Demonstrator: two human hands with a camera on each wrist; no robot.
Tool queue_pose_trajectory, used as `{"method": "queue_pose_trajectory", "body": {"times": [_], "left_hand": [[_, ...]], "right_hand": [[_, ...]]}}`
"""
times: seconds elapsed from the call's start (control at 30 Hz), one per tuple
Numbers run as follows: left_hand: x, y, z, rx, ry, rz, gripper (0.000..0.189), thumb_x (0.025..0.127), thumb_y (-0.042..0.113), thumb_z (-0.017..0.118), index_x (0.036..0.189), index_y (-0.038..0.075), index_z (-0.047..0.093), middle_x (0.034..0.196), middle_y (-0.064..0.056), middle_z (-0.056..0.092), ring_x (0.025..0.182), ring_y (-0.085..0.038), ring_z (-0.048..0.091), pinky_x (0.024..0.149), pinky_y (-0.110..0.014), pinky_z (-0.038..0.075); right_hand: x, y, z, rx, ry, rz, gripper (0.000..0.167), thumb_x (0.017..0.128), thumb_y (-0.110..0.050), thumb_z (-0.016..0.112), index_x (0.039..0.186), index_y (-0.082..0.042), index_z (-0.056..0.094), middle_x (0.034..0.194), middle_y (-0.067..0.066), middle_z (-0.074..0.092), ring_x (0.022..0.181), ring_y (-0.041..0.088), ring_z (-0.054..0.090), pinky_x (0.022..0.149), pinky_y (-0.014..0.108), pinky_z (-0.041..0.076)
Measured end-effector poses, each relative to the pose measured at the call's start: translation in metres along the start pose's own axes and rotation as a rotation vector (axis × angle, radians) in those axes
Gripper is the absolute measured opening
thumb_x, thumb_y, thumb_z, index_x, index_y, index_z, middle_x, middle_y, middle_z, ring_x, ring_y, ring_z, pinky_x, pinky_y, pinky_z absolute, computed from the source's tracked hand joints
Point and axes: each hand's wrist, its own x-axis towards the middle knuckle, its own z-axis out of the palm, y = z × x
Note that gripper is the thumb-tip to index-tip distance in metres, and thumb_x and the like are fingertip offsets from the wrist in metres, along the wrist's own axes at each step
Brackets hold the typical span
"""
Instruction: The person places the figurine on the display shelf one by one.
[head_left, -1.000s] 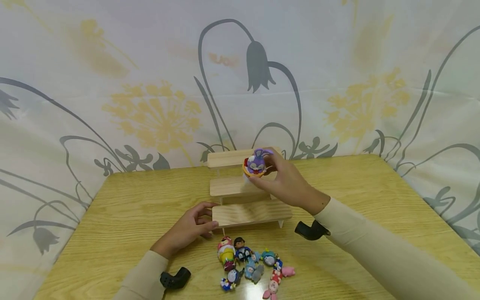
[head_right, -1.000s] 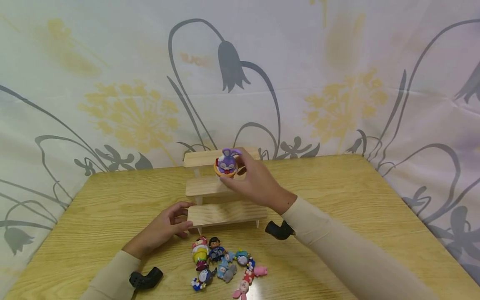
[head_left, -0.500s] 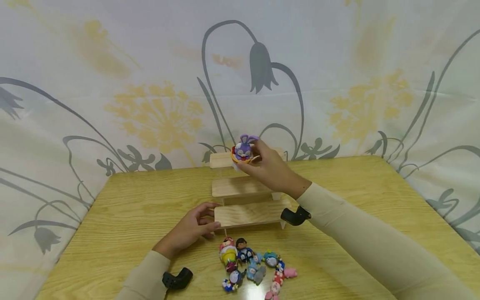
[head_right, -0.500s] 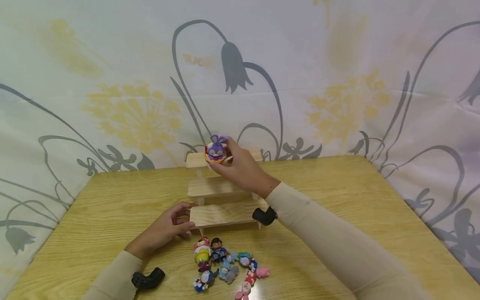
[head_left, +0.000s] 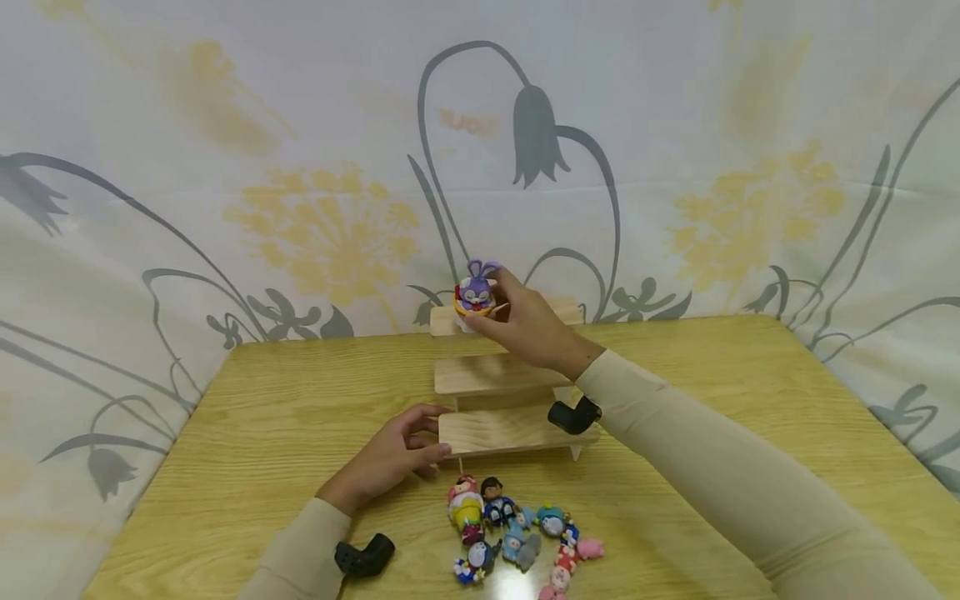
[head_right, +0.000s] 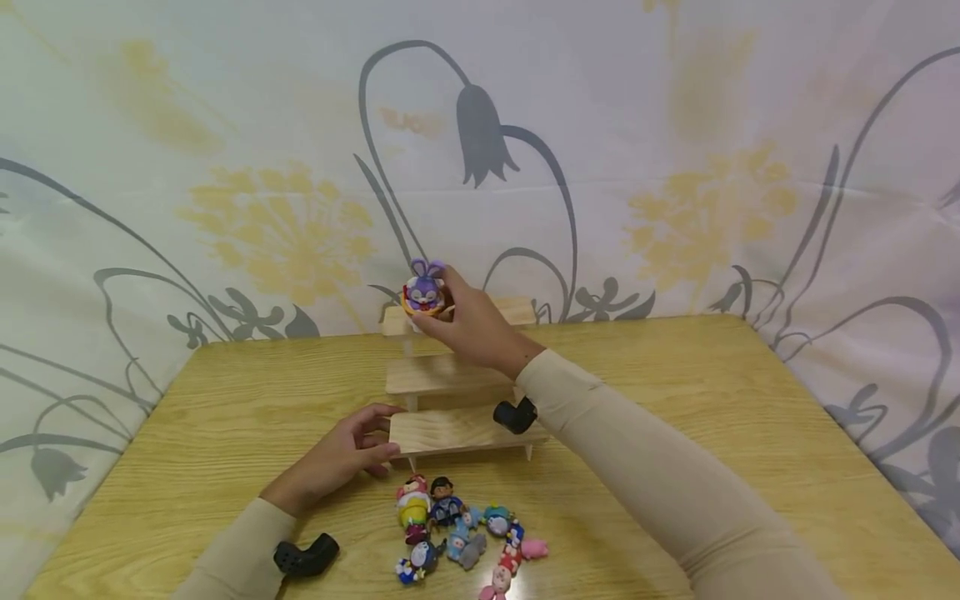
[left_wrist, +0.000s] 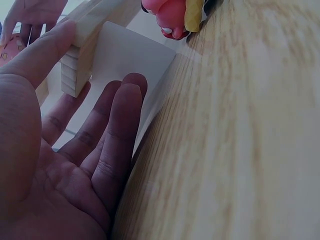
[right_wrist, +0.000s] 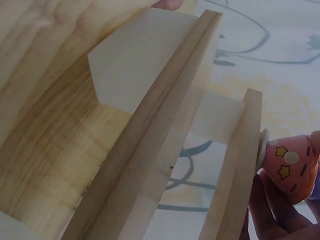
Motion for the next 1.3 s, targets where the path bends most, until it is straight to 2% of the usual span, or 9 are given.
{"method": "queue_pose_trajectory", "body": {"times": [0.33,0.6,0.8,1.03,1.17,1.3], "left_hand": [[0.000,0.002,0.001,0.007,0.002,0.002,0.061,0.096,0.025,0.070,0.147,0.010,0.042,0.130,-0.019,0.052,0.094,-0.021,0.067,0.078,-0.037,0.060],[0.001,0.003,0.001,0.013,0.009,-0.002,0.062,0.096,0.025,0.070,0.147,0.009,0.041,0.129,-0.020,0.052,0.092,-0.021,0.067,0.077,-0.037,0.060],[0.000,0.003,0.001,0.027,0.008,-0.006,0.063,0.096,0.026,0.070,0.148,0.007,0.040,0.131,-0.022,0.050,0.091,-0.019,0.068,0.077,-0.036,0.060],[0.002,0.003,0.000,0.037,0.010,0.000,0.062,0.096,0.027,0.069,0.148,0.010,0.040,0.132,-0.021,0.052,0.096,-0.021,0.068,0.077,-0.038,0.059],[0.002,0.001,0.000,0.033,0.010,-0.005,0.062,0.096,0.027,0.070,0.148,0.010,0.041,0.132,-0.021,0.052,0.096,-0.021,0.068,0.077,-0.038,0.060],[0.002,0.000,0.001,0.029,0.009,-0.012,0.062,0.096,0.028,0.069,0.148,0.010,0.041,0.133,-0.021,0.051,0.096,-0.021,0.068,0.077,-0.038,0.060]], "right_hand": [[0.009,0.005,0.004,-0.010,-0.012,-0.034,0.048,0.100,-0.025,0.063,0.139,-0.008,0.039,0.122,0.015,0.065,0.098,0.025,0.070,0.080,0.033,0.058],[0.010,0.002,0.011,-0.045,0.024,-0.050,0.052,0.101,-0.026,0.061,0.143,-0.005,0.037,0.121,0.014,0.066,0.092,0.024,0.070,0.075,0.032,0.058],[0.009,0.004,0.014,-0.067,0.036,-0.032,0.056,0.100,-0.027,0.063,0.146,-0.008,0.036,0.122,0.013,0.066,0.097,0.025,0.070,0.079,0.034,0.059],[0.010,0.006,0.012,-0.087,0.042,-0.008,0.063,0.100,-0.031,0.063,0.151,-0.010,0.032,0.119,0.011,0.066,0.100,0.023,0.068,0.083,0.037,0.058],[0.009,0.009,0.015,-0.055,0.056,-0.025,0.066,0.098,-0.029,0.066,0.151,-0.008,0.032,0.128,0.011,0.061,0.103,0.022,0.067,0.087,0.036,0.057],[0.003,0.011,0.017,-0.016,0.094,-0.054,0.073,0.096,-0.027,0.069,0.154,-0.007,0.028,0.145,0.013,0.048,0.117,0.024,0.061,0.098,0.038,0.053]]}}
